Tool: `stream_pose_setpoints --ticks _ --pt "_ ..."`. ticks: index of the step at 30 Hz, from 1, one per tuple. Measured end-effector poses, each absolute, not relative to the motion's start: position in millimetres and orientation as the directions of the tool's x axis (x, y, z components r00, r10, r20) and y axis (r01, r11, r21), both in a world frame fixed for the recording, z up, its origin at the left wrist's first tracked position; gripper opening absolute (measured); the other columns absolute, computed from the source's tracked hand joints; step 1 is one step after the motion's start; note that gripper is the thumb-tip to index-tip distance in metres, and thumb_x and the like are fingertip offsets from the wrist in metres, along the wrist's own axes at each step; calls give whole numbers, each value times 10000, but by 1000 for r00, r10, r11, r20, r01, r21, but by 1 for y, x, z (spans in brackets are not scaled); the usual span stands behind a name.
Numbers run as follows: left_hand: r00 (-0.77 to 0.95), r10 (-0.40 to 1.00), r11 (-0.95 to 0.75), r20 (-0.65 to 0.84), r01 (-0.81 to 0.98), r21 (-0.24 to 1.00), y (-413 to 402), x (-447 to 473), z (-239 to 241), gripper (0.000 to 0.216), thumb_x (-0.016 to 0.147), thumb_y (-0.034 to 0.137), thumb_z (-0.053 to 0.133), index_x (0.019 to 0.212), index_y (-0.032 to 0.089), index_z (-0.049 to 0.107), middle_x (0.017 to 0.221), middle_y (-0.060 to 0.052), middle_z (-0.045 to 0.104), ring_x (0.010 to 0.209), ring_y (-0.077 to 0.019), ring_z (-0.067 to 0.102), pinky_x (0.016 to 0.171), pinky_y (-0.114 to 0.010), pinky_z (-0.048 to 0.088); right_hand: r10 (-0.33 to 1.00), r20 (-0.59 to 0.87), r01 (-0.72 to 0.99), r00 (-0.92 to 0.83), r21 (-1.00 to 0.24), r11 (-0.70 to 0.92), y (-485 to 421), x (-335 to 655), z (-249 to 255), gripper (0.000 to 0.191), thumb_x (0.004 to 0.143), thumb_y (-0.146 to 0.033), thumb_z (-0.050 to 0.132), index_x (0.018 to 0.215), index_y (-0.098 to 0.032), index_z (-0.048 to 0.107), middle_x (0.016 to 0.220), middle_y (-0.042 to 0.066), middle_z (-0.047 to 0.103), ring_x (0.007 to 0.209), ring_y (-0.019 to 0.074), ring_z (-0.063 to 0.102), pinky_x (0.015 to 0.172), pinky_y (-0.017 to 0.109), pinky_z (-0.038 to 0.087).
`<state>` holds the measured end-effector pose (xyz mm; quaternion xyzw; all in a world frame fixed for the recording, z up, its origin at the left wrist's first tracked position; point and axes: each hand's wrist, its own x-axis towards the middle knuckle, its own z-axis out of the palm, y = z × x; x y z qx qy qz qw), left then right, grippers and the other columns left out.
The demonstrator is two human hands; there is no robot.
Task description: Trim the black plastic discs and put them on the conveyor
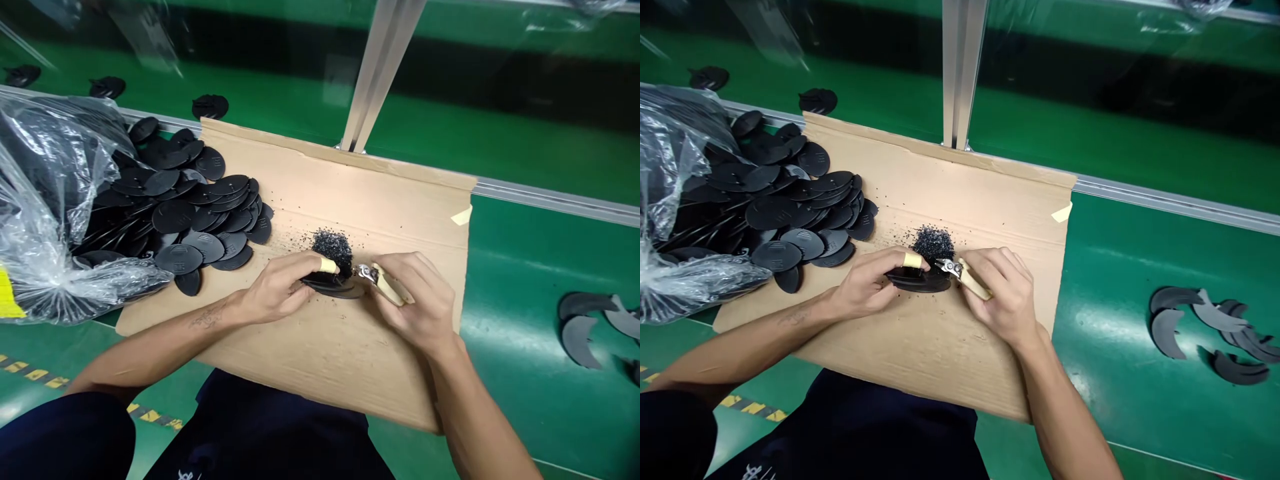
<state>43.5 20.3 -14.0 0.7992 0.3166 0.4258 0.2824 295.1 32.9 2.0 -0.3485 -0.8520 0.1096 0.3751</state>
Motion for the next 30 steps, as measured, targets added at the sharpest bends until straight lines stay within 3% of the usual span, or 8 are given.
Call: stream_pose_setpoints --ticks 6,11,30 --pt "425 752 -621 504 204 756 16 45 -17 340 891 8 519 1173 140 655 1043 -116 757 968 -174 721 831 -305 612 646 475 490 -597 -422 763 33 297 2 208 1037 -184 579 1234 -173 645 1074 108 719 862 241 667 719 375 508" --pt "424 749 -622 509 186 761 17 45 -18 342 886 -10 538 1175 130 657 1035 -111 758 969 -166 726 832 -285 614 641 490 456 -591 -452 767 31 297 3 203 1038 -176 601 1238 -167 637 1081 110 719 871 240 672 726 375 524" --pt "421 732 -642 535 167 748 17 46 -20 344 877 -12 552 1174 126 658 1074 -127 756 1014 -178 725 867 -306 626 615 502 514 -608 -341 787 30 296 5 142 1077 -197 596 1201 -173 660 1062 88 734 835 222 660 681 363 478"
